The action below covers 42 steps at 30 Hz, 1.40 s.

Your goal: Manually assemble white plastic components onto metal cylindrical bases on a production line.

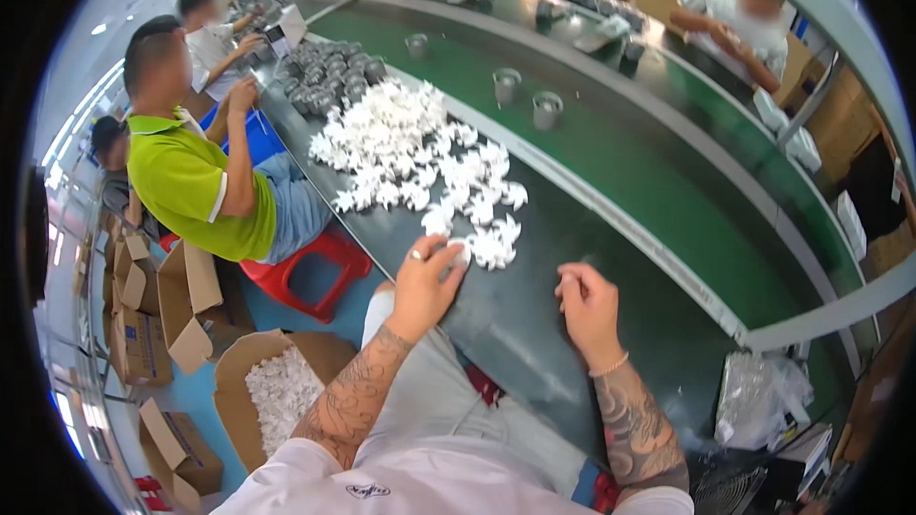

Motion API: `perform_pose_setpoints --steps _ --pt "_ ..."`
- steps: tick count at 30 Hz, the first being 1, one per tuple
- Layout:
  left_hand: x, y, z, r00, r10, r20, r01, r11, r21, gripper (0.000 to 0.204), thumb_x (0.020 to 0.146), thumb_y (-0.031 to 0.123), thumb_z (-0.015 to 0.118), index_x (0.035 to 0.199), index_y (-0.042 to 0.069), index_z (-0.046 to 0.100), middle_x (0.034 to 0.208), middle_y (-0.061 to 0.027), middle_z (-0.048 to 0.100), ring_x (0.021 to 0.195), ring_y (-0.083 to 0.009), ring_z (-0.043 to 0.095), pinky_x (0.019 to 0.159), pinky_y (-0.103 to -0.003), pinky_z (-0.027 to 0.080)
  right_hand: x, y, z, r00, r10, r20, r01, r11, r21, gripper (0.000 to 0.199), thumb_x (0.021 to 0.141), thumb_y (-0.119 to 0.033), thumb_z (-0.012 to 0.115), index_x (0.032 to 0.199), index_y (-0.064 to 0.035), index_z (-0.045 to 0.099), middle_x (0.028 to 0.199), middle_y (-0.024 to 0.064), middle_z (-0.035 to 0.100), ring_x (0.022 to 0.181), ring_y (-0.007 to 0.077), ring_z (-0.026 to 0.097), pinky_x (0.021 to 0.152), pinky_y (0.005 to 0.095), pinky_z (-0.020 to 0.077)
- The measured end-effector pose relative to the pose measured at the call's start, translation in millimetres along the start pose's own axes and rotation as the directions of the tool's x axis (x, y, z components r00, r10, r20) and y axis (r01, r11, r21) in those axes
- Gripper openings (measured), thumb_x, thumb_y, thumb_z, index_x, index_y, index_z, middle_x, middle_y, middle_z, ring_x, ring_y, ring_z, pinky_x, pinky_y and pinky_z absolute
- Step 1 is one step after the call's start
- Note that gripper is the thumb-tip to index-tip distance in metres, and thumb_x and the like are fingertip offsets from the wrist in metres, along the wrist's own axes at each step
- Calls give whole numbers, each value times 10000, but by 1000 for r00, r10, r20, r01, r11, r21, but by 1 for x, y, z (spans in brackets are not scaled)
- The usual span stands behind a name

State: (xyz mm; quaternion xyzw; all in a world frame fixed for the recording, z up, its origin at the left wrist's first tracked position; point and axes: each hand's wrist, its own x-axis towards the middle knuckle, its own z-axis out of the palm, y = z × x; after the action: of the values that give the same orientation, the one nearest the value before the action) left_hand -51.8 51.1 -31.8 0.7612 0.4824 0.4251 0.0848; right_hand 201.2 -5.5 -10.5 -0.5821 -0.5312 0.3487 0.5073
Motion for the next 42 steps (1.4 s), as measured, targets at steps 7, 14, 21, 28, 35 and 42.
perform_pose_setpoints --steps 7,14,21,28,35,42 --pt "6 4 -2 1000 -7 16 6 999 47 281 773 98 758 1050 101 711 1108 -98 641 899 -277 645 767 -375 534 2 7 1 1000 -18 -21 19 998 55 179 965 -84 557 1086 11 649 755 40 652 590 60 562 540 216 450" --pt "2 6 -11 999 -29 30 27 999 39 306 797 97 729 1103 100 705 1131 -92 646 969 -293 647 802 -376 534 2 -1 5 999 -40 -18 41 999 20 217 955 -60 557 1149 9 625 765 47 650 605 62 565 555 218 467" --pt "3 7 -5 999 7 -33 -5 999 42 302 846 60 680 1147 87 690 1120 -101 666 943 -298 645 804 -382 529 -1 3 3 1000 29 9 -29 999 -42 224 946 -60 555 1132 25 644 772 62 682 599 62 582 554 223 474" --pt "5 6 -5 998 59 -14 -58 998 34 264 814 5 672 1068 76 693 1028 -69 680 917 -288 646 771 -392 527 2 5 4 1000 5 29 -2 995 -95 218 961 -83 562 1137 18 642 798 54 676 606 62 570 558 216 469" --pt "-8 1 -11 996 34 -84 -34 999 8 214 815 2 679 1021 51 712 953 -94 684 849 -306 655 737 -389 529 -6 -5 9 990 -98 97 120 960 -252 218 899 -96 612 1093 -15 670 804 74 698 649 149 651 619 273 502" --pt "-4 0 0 984 10 -180 -22 998 -61 245 832 -51 646 1060 21 699 965 -123 667 851 -312 652 742 -379 531 2 -6 3 986 -134 100 159 940 -302 190 917 -86 603 1074 -10 679 806 85 702 667 135 649 629 266 502"
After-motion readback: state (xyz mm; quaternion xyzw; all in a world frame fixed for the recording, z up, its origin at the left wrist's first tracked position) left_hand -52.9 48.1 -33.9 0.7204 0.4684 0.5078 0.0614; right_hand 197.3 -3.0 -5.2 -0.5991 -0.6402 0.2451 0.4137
